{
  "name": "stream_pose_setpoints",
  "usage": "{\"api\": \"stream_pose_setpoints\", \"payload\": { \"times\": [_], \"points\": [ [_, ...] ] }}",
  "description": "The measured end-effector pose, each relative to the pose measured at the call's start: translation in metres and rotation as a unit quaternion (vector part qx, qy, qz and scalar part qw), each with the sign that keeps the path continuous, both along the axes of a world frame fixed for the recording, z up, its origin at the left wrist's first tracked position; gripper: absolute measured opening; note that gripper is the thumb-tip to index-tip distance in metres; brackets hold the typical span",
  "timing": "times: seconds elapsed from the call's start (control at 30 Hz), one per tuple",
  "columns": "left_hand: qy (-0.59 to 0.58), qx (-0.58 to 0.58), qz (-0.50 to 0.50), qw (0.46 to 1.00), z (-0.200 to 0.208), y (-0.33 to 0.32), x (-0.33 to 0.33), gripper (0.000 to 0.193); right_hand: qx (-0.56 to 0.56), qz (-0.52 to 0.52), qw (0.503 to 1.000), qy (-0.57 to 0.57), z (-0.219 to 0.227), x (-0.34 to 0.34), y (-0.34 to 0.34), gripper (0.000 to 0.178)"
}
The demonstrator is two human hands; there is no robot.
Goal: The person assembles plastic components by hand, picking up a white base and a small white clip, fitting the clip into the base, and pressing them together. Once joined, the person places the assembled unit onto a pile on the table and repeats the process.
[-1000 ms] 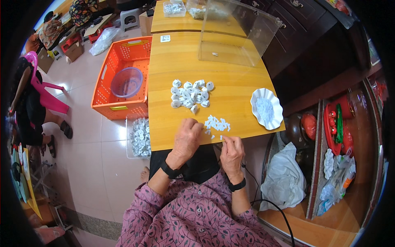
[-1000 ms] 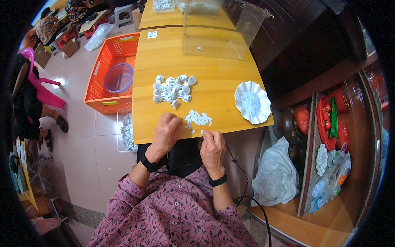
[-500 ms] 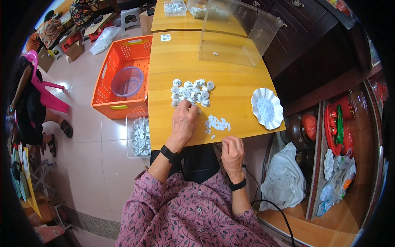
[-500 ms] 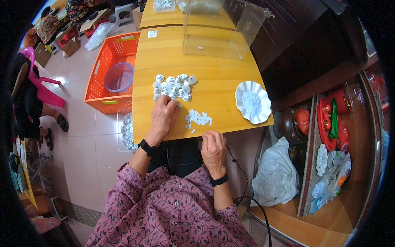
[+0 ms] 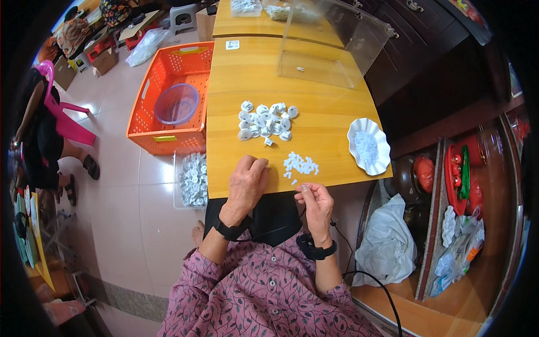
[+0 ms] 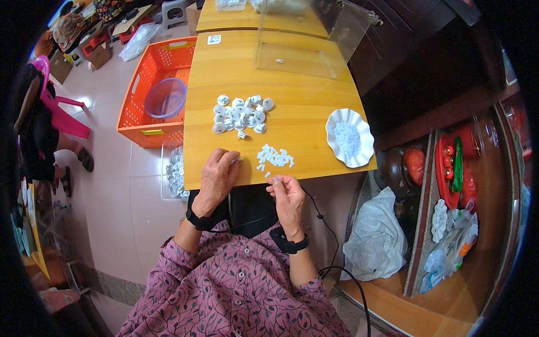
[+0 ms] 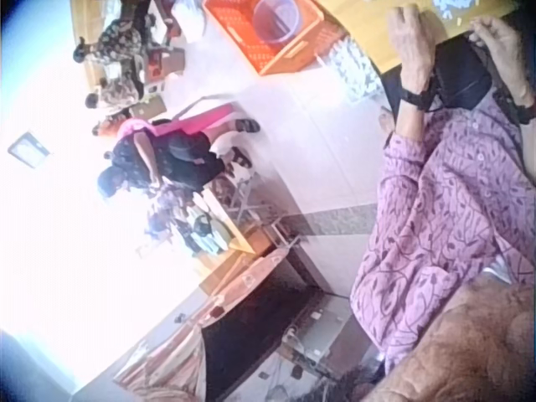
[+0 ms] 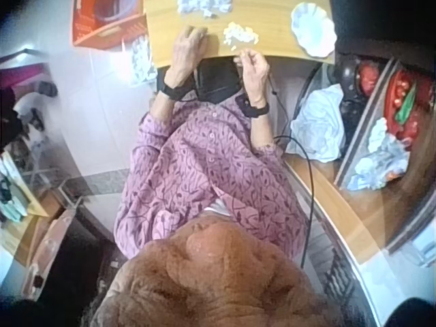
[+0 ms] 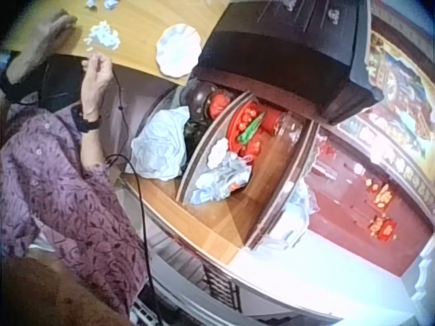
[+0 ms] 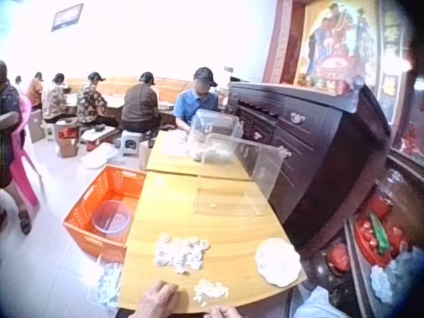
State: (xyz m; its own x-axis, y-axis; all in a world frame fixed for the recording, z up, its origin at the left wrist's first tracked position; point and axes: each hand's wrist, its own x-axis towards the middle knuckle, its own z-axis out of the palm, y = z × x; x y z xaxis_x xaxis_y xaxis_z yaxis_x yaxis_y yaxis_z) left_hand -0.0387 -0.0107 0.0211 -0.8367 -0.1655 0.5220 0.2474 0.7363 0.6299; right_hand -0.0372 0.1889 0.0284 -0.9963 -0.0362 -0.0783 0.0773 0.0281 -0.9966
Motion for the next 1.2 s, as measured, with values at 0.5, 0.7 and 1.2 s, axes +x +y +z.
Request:
{"api": "stream_pose_setpoints", "payload": {
  "times": [0.5, 0.7, 1.2],
  "points": [
    [-0.159, 0.306, -0.098, 0.933, 0.012, 0.025, 0.033, 0.021, 0.351, 0.088, 0.884, 0.297, 0.014, 0.013, -0.021, 0.010],
    [-0.245, 0.364, -0.144, 0.887, 0.008, 0.018, 0.035, 0.022, 0.270, 0.065, 0.925, 0.260, 0.029, 0.016, -0.027, 0.014],
    [-0.263, 0.635, -0.182, 0.703, 0.002, 0.014, 0.038, 0.019, 0.148, 0.040, 0.977, 0.148, 0.023, 0.017, -0.026, 0.013]
  ]
}}
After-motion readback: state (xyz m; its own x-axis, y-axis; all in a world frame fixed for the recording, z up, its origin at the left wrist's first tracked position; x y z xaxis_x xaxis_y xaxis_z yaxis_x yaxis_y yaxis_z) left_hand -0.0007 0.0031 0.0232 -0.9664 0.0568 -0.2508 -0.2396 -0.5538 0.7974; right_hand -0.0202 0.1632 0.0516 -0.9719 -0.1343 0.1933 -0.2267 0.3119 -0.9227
